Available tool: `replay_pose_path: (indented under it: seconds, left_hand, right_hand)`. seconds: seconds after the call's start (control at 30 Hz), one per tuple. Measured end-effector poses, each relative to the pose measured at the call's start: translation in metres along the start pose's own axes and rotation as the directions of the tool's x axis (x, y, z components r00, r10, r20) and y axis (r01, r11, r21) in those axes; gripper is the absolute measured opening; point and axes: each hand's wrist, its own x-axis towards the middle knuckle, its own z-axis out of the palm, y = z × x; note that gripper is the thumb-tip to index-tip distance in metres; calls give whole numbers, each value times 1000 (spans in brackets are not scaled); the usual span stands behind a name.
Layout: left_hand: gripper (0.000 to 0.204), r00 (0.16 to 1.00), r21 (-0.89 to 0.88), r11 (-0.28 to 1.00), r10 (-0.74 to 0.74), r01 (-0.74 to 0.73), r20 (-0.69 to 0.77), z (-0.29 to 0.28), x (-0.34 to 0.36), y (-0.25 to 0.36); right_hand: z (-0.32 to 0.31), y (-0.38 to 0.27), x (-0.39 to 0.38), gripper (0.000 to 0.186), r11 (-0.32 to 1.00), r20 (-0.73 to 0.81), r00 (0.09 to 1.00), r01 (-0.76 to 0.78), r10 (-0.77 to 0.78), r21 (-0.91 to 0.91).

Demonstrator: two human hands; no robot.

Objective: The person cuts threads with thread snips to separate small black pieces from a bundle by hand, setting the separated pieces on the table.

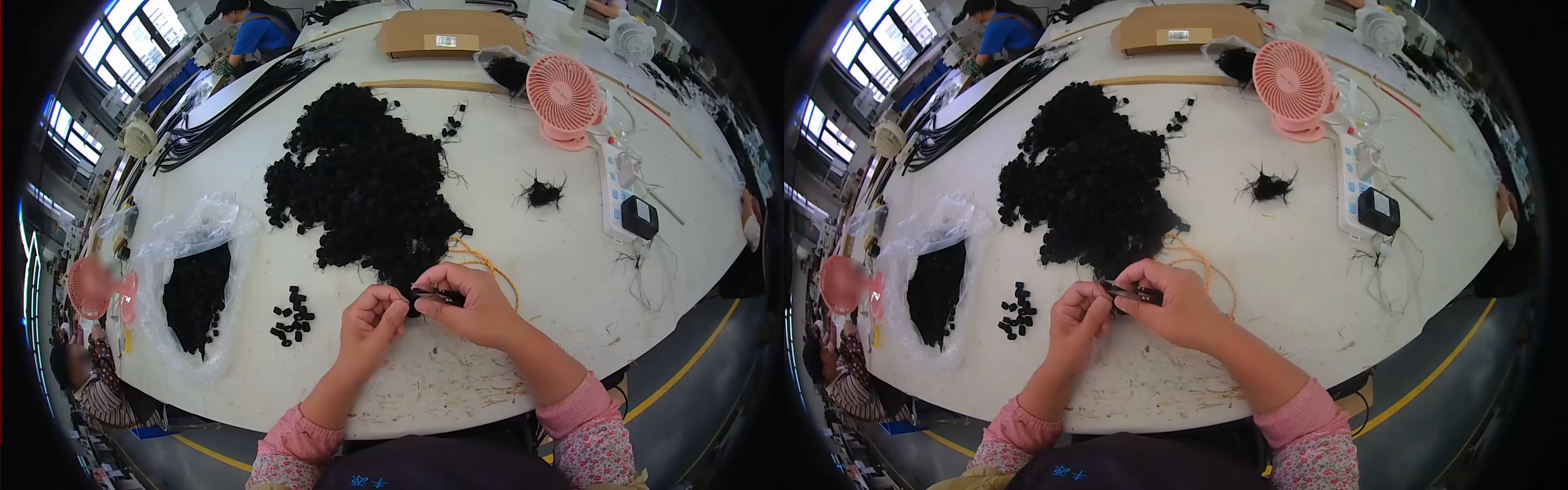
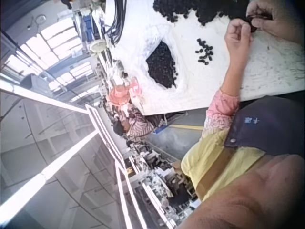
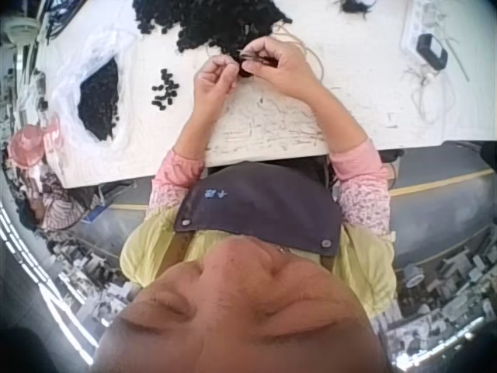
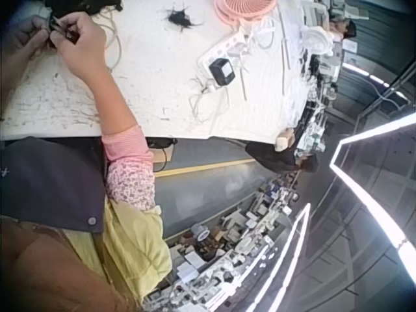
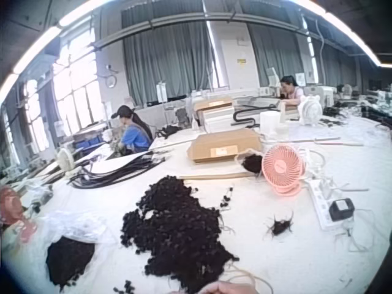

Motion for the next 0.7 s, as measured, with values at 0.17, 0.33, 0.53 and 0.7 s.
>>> replay_pose_path:
  seconds: [0.17, 0.33, 0.53, 0.7]
  left_hand:
    - [15, 885, 697, 601, 454, -391, 104, 3, 7, 2]
    - [26, 906, 279, 868, 423, -411, 16, 6, 3, 0]
    - [18, 991, 70, 989, 130, -127, -34, 8, -2, 10]
    - [17, 868, 592, 715, 495, -372, -51, -17, -7, 12]
  right_hand:
    - [-5, 5, 6, 21, 969, -185, 971, 186, -154, 166]
    - [1, -2, -2, 21, 989, -33, 989, 144, -145, -21]
    - [8, 2, -2, 26, 958, 34, 960, 280, -279, -64]
    - [2, -5, -3, 34, 925, 40, 996, 84, -74, -371]
